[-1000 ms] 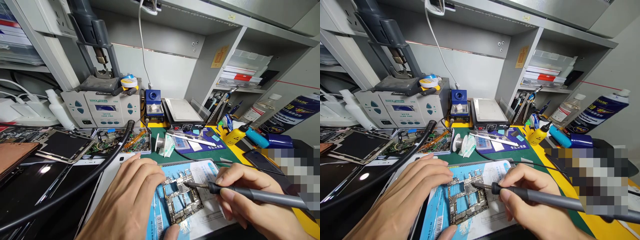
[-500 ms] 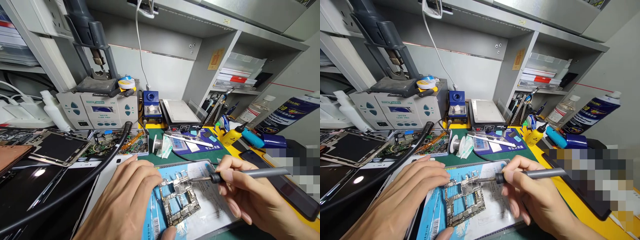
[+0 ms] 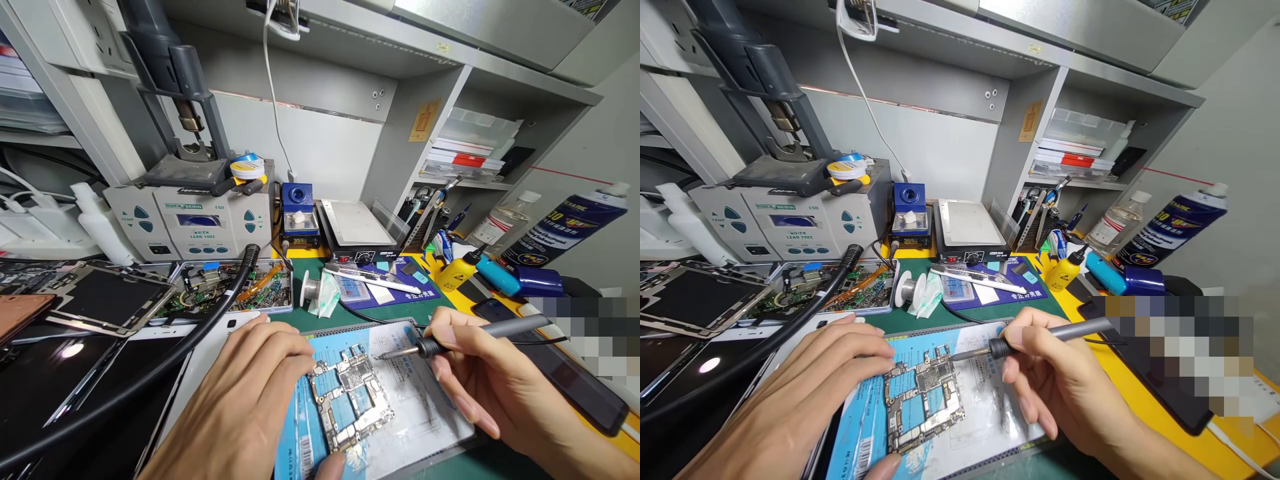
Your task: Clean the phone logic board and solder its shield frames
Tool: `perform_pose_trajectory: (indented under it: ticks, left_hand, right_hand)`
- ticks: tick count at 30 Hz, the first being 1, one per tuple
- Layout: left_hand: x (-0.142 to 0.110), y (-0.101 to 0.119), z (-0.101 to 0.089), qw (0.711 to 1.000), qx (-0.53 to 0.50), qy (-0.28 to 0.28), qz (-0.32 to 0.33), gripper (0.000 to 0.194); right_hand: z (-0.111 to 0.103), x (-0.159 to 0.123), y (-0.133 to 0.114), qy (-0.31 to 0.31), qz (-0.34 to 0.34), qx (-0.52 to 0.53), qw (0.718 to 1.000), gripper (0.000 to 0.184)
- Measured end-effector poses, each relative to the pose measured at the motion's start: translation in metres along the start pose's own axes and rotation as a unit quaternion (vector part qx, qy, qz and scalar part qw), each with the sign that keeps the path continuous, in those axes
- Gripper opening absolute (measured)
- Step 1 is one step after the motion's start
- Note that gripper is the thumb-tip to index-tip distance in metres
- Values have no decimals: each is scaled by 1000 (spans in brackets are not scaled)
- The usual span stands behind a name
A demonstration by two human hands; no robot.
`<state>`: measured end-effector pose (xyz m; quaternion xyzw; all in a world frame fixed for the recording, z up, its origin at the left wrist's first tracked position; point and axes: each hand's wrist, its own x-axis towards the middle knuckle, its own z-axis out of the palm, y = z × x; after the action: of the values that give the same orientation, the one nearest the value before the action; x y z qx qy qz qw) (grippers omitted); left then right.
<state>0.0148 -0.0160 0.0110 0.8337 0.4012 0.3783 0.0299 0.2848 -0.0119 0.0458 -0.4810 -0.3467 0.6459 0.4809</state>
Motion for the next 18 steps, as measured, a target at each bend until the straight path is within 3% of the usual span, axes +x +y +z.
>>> perform_pose_trajectory:
  ticks: [9,18]
  left_hand:
    - [-2,-5,-1,1000,-20,3,-4,31]
    - [1,-5,1,999,-41,3,2,25]
  right_hand:
    - [3,6,-3,22,4,13,1000,37]
    - [1,7,-6,16,7,70,997,21]
